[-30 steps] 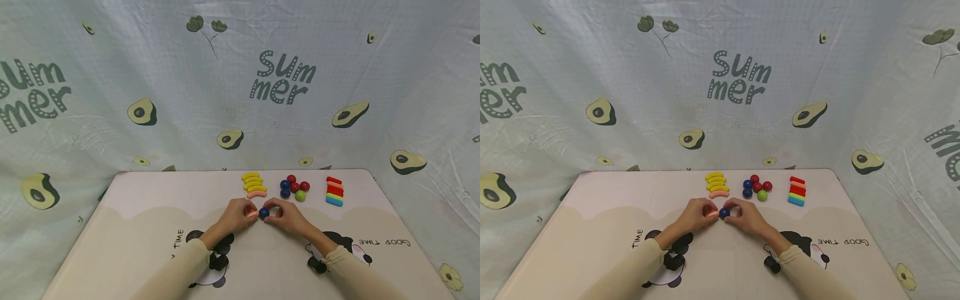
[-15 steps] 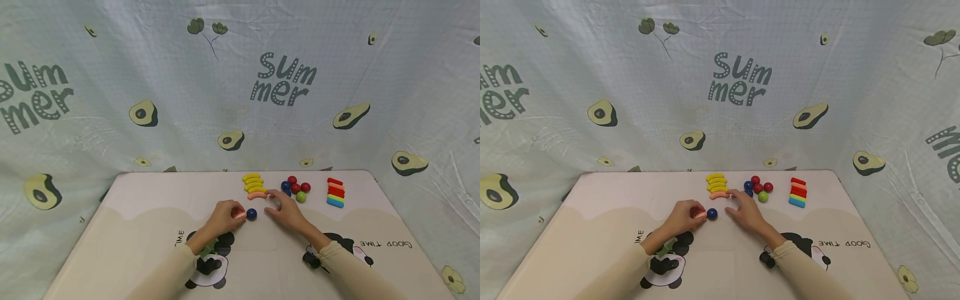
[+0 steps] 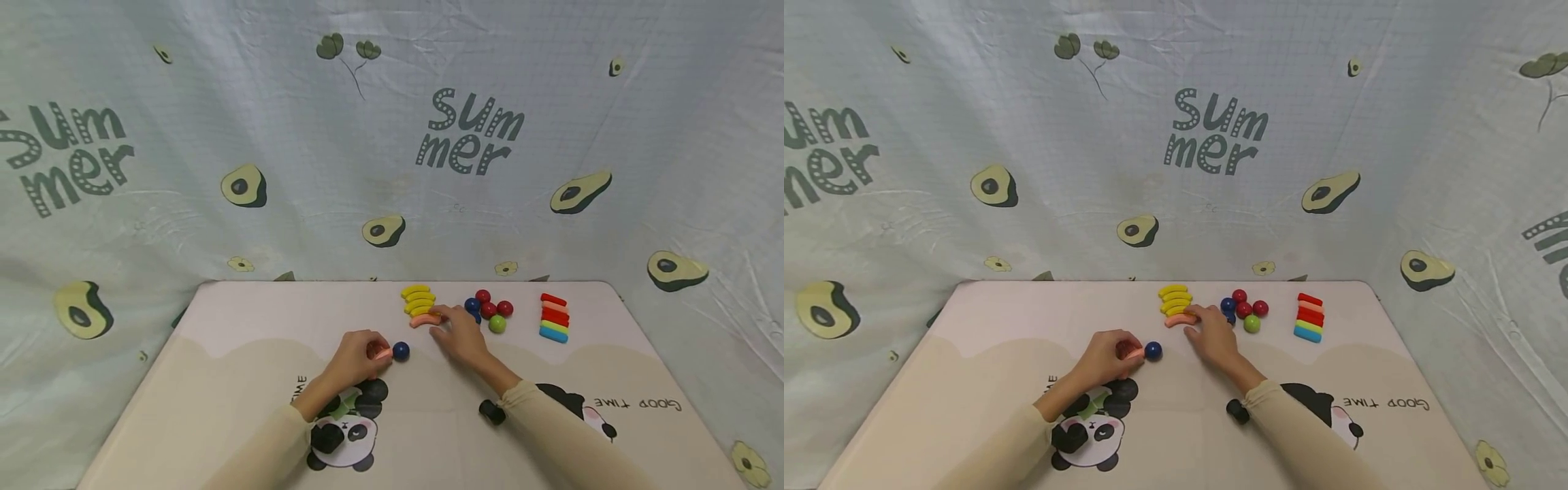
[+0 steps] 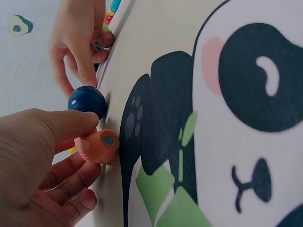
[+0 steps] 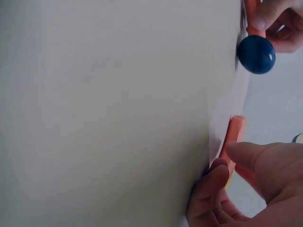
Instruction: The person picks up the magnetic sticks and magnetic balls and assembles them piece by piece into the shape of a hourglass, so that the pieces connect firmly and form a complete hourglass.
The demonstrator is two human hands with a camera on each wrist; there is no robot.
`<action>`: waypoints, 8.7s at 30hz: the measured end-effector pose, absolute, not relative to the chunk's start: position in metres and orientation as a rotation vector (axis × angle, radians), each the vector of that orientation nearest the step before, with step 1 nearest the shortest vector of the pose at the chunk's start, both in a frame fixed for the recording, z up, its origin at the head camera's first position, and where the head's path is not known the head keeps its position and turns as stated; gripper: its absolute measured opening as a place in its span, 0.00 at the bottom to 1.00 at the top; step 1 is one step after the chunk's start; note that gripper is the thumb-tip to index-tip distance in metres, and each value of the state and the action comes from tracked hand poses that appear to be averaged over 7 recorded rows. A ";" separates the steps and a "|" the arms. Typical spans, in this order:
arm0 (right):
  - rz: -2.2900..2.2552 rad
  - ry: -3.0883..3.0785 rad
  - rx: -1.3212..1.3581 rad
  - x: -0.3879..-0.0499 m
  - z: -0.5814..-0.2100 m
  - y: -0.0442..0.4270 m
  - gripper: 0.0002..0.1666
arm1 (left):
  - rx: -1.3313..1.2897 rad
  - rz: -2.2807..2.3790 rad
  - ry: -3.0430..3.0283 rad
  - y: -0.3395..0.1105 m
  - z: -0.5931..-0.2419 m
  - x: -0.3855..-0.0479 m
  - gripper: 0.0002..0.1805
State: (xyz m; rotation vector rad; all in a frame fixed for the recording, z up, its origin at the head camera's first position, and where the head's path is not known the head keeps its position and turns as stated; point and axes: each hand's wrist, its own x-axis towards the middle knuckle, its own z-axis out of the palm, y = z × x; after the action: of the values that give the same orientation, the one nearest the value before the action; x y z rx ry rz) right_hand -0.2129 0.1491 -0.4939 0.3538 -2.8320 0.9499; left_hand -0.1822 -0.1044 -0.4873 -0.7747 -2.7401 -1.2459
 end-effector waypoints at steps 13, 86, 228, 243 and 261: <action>0.943 -2.870 0.249 -0.210 -0.493 0.156 0.12 | -0.768 -1.286 -2.724 -0.103 -0.490 -0.181 0.09; 1.508 -2.946 0.566 -0.183 -0.479 0.173 0.16 | -0.676 -1.253 -2.740 -0.089 -0.494 -0.181 0.08; 1.150 -2.862 0.318 -0.204 -0.487 0.282 0.20 | -0.688 -1.246 -2.676 -0.061 -0.492 -0.205 0.09; 1.296 -2.856 0.517 -0.194 -0.486 0.253 0.20 | -0.647 -1.259 -2.702 -0.067 -0.491 -0.203 0.09; 1.330 -2.803 0.719 -0.201 -0.501 0.199 0.19 | -0.576 -1.265 -2.706 -0.067 -0.499 -0.198 0.09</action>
State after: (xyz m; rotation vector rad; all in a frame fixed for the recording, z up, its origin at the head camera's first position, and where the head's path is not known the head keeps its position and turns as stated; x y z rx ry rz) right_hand -0.2014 0.1988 -0.5010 0.7194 -2.8030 1.3297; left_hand -0.1983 -0.0668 -0.4995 -0.5757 -2.7063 -1.2649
